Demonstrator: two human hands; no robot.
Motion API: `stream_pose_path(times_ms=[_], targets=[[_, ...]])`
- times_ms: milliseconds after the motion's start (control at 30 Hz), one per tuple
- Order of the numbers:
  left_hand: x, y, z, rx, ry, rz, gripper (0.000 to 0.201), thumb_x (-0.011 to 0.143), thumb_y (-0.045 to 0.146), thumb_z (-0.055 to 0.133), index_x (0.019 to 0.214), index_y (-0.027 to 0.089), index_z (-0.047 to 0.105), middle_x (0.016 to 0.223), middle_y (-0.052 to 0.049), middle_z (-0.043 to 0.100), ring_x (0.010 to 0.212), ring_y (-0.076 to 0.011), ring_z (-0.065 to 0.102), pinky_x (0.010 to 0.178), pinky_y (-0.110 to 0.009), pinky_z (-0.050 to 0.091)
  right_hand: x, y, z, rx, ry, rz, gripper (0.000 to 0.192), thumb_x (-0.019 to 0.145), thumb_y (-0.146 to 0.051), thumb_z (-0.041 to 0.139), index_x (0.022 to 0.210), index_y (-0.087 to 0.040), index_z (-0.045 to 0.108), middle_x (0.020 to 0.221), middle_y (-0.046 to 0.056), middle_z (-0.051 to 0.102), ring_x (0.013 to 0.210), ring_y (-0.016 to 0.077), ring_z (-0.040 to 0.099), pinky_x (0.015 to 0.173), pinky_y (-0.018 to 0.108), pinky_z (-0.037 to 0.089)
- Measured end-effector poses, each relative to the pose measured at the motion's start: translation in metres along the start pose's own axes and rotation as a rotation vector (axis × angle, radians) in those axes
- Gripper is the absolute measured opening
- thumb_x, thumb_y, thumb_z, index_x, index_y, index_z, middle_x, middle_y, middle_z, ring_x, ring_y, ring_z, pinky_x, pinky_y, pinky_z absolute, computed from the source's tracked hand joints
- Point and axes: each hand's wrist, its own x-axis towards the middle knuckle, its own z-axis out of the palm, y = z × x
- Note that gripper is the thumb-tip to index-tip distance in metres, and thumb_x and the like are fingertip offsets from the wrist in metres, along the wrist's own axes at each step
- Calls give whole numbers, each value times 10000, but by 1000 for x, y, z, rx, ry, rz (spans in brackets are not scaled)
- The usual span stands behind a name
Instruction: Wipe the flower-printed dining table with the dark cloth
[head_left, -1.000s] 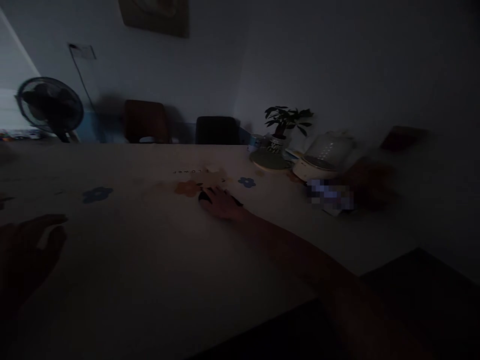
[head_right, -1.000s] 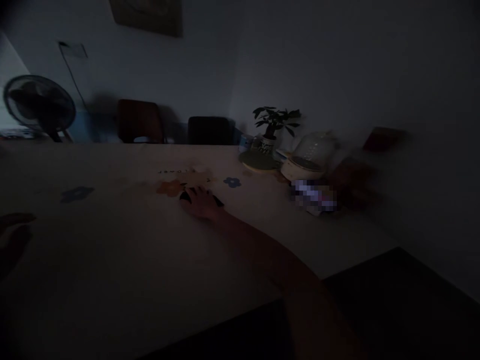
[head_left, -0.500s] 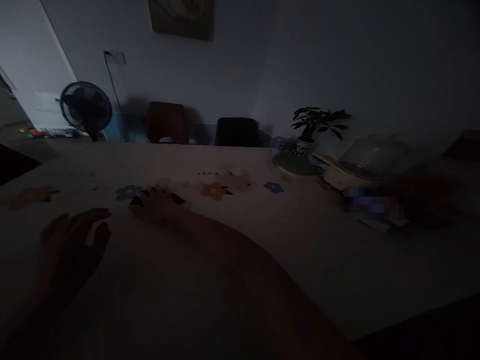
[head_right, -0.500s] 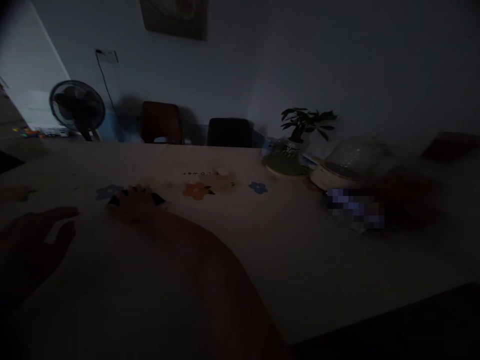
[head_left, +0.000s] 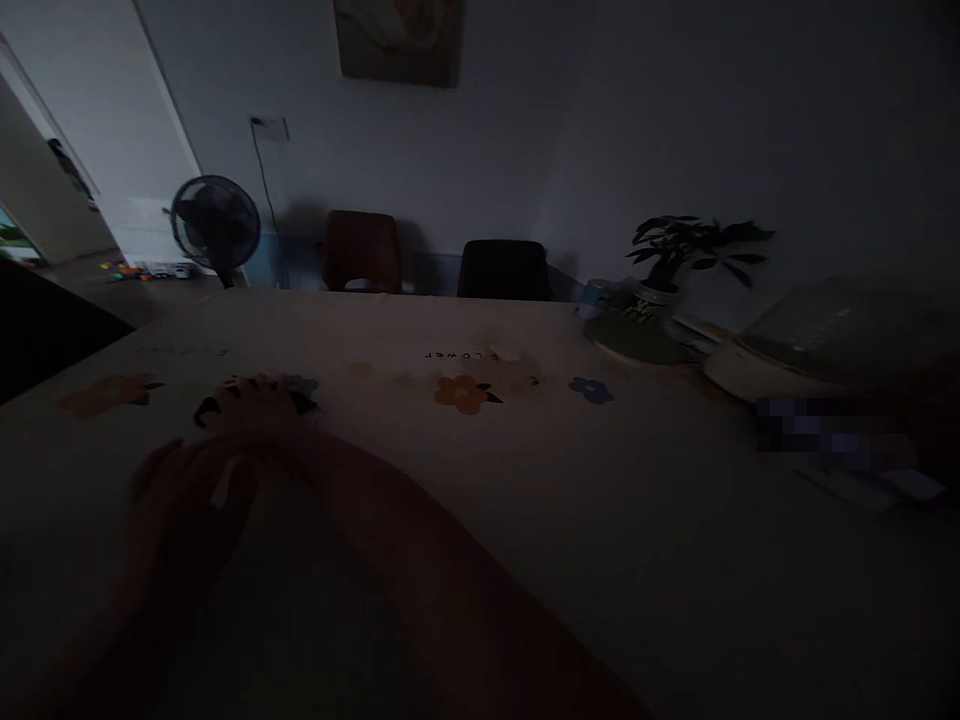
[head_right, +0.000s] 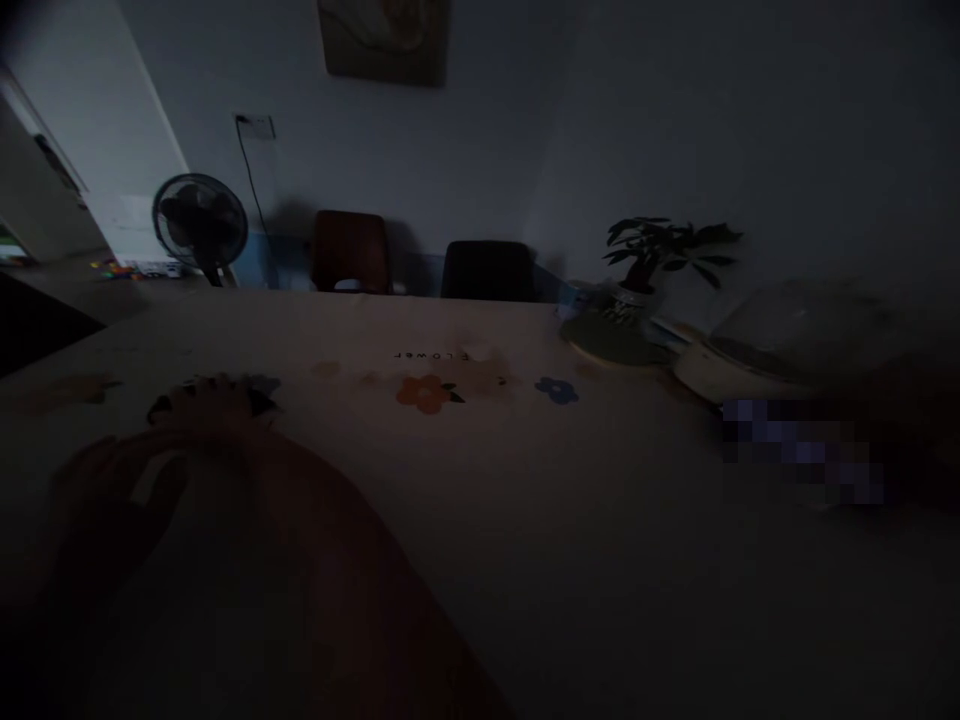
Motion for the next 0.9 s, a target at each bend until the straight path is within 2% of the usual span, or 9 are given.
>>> stream_pose_path(times_ms=[67,167,267,400,500,633,767,900], targets=[[1,-5,1,61,-4,10,252,1005,285,415,1075,178,632,1024,-125,697,973,-288,622,994,-428,408,2,7,0,23,-1,3,464,1036,-478,417,1428,-252,519,1557,106,410,1445,343,330,1182,696,185],[1,-9,0,58,-45,-13,259,993,302,422,1090,197,639,1050,-94,712,938,-279,632,917,-405,427,0,25,-3,49,23,94,505,1048,-483,341,1447,-221,506,1560,119,404,1449,348,319,1198,683,142],[2,-10,-2,13,-66,-50,268,988,322,416,1062,198,642,1053,-77,725,903,-253,646,907,-389,439,-10,48,-13,35,39,203,548,1052,-478,299,1468,-172,482,1571,144,382,1458,350,302,1210,644,161],[2,-9,-4,15,-209,-178,345,990,360,370,1080,184,652,1068,-102,723,932,-272,647,913,-415,448,-42,87,-35,-10,16,306,569,1054,-475,277,1495,-157,444,1587,135,363,1451,334,318,1207,598,221],[4,-9,-6,7,-281,-262,393,985,402,350,1106,186,657,1091,-114,715,988,-292,643,931,-438,455,-79,118,-52,-29,23,389,577,1051,-465,275,1516,-153,417,1593,148,349,1450,339,324,1194,601,243],[3,-12,-6,8,-384,-349,448,984,444,320,1123,189,661,1125,-124,701,974,-295,649,937,-461,469,-145,159,-75,-63,54,497,563,1049,-447,268,1514,-172,426,1592,148,352,1464,329,310,1186,589,255],[-3,-20,-2,-17,-385,-335,446,996,477,327,1144,212,654,1131,-107,696,916,-283,657,893,-445,495,-216,197,-98,-106,61,615,479,1035,-418,339,1435,-243,538,1594,103,362,1469,329,299,1174,567,279],[-11,-30,2,-6,-401,-308,437,995,476,339,1168,221,649,1160,-100,692,1007,-309,654,905,-451,505,-279,230,-119,-157,104,771,508,1045,-357,268,1483,-218,485,1576,137,378,1443,332,334,1164,581,266]])
